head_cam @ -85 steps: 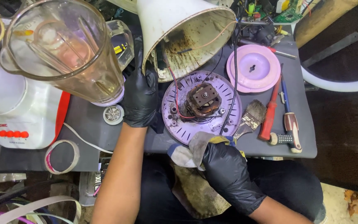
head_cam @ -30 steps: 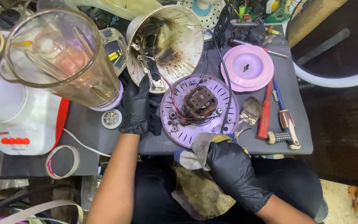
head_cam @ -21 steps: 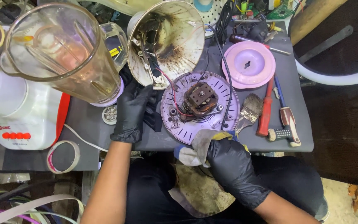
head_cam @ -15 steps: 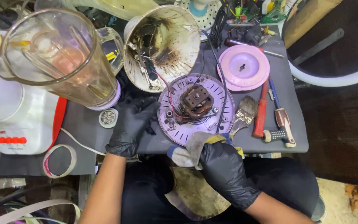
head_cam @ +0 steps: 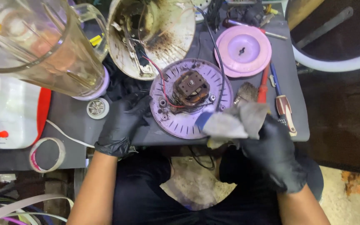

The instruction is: Cleaning the internal components of a disassembled blender using a cloth on a repair bench.

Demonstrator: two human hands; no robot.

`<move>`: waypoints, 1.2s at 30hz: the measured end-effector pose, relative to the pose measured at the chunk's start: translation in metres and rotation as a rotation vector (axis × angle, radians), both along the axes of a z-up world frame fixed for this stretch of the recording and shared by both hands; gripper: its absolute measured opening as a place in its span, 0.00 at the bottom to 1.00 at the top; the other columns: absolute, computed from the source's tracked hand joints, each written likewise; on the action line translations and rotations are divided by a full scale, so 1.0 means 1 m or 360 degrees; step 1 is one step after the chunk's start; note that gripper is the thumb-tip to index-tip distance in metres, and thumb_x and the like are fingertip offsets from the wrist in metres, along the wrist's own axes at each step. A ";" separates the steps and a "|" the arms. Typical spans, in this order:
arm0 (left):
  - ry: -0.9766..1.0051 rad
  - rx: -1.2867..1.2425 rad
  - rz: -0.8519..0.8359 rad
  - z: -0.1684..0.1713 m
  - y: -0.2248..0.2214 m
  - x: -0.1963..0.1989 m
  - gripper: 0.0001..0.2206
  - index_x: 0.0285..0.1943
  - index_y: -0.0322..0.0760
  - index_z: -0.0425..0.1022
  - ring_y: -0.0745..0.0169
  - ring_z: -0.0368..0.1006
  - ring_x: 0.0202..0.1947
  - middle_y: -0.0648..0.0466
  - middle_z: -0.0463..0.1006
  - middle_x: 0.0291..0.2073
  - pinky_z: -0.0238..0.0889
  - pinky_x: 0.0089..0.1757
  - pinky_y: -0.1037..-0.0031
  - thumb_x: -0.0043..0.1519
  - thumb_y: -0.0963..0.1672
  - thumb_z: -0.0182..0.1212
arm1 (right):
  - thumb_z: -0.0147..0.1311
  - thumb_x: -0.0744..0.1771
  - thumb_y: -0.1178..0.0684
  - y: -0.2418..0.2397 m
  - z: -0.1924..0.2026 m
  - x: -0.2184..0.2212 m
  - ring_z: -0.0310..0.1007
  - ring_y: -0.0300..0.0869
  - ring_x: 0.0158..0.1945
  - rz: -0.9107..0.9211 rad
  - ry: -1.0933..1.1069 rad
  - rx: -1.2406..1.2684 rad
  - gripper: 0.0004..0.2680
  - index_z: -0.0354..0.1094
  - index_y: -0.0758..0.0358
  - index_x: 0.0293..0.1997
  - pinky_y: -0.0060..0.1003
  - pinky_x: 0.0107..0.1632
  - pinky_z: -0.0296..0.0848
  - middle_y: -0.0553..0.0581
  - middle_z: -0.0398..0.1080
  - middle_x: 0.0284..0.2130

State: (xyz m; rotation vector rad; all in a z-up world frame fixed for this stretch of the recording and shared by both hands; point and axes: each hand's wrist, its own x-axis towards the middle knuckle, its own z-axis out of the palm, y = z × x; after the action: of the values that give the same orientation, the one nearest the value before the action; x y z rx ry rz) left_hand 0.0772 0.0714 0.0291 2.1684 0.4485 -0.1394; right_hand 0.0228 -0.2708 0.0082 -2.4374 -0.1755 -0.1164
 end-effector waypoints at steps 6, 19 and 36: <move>-0.0747 0.1071 -0.0376 0.013 -0.015 -0.045 0.09 0.40 0.54 0.82 0.60 0.80 0.27 0.59 0.80 0.22 0.69 0.32 0.77 0.67 0.53 0.63 | 0.65 0.61 0.43 0.019 0.037 0.014 0.80 0.44 0.40 -0.0770 0.0597 0.0321 0.10 0.78 0.37 0.44 0.38 0.49 0.75 0.42 0.78 0.31; -0.1426 0.1305 -0.1351 -0.026 -0.082 -0.072 0.11 0.55 0.36 0.74 0.44 0.74 0.24 0.45 0.73 0.32 0.67 0.20 0.65 0.66 0.42 0.51 | 0.70 0.59 0.39 0.010 0.007 0.006 0.78 0.57 0.46 -0.0554 0.0303 0.0131 0.14 0.78 0.53 0.39 0.48 0.47 0.73 0.58 0.78 0.31; -0.1520 0.1317 -0.1153 -0.021 -0.079 -0.073 0.10 0.39 0.37 0.74 0.52 0.70 0.16 0.49 0.73 0.25 0.66 0.23 0.69 0.69 0.45 0.51 | 0.59 0.63 0.46 0.045 0.046 -0.006 0.72 0.69 0.44 0.0071 0.0159 0.0147 0.17 0.75 0.75 0.45 0.35 0.56 0.71 0.68 0.75 0.37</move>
State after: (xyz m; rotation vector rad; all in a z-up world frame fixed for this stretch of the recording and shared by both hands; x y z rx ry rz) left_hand 0.0039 -0.0072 0.0084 2.7392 -0.9911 0.7894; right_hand 0.0168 -0.2254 0.0545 -2.3395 -0.1755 0.0166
